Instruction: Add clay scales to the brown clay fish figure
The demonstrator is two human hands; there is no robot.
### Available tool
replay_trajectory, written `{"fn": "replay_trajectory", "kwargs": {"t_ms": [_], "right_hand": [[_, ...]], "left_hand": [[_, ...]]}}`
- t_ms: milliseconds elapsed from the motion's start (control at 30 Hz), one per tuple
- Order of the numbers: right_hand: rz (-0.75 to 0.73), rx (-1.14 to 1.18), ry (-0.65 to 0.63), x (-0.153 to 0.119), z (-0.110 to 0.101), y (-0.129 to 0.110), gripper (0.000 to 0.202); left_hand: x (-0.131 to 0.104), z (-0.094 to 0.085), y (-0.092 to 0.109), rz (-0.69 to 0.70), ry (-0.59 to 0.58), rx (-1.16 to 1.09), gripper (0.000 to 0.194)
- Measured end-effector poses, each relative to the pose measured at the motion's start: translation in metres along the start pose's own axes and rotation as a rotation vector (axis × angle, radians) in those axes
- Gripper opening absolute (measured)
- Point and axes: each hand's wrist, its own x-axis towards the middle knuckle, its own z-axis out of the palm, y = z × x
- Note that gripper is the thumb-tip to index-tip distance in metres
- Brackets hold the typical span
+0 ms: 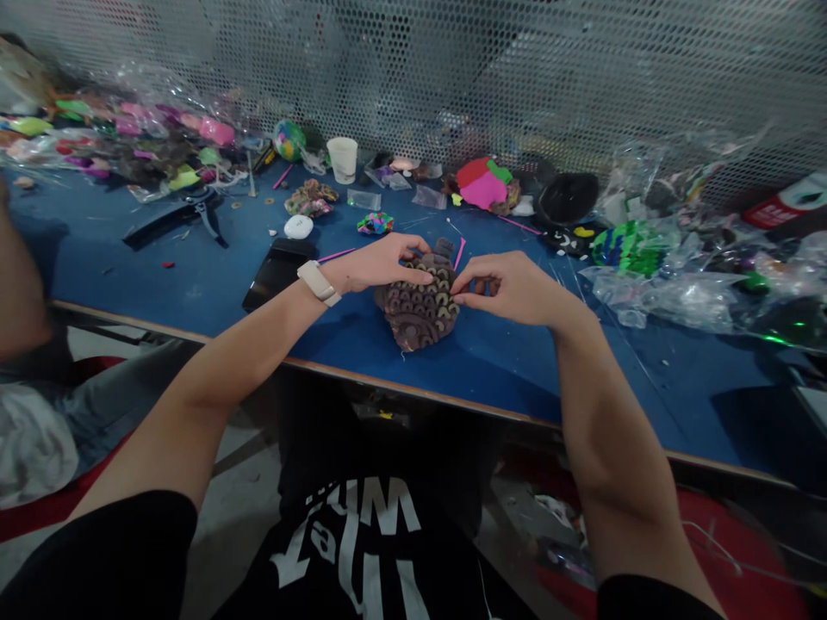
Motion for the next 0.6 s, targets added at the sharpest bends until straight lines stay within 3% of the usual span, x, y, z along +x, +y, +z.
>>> {"fn": "replay_trajectory", "kwargs": {"t_ms": [367, 600], "right_hand": [[-0.005, -0.022, 0.008, 0.0017, 0.0038, 0.0008, 0.013], [-0.004, 0.087, -0.025, -0.0021, -0.0058, 0.0038, 0.019]], "left_hand": [[0.0024, 0.0019, -0.0063, 0.039, 0.001, -0.07, 0.056], [0.0032, -0.0001, -0.0086, 0.041, 0.009, -0.042, 0.055]]}}
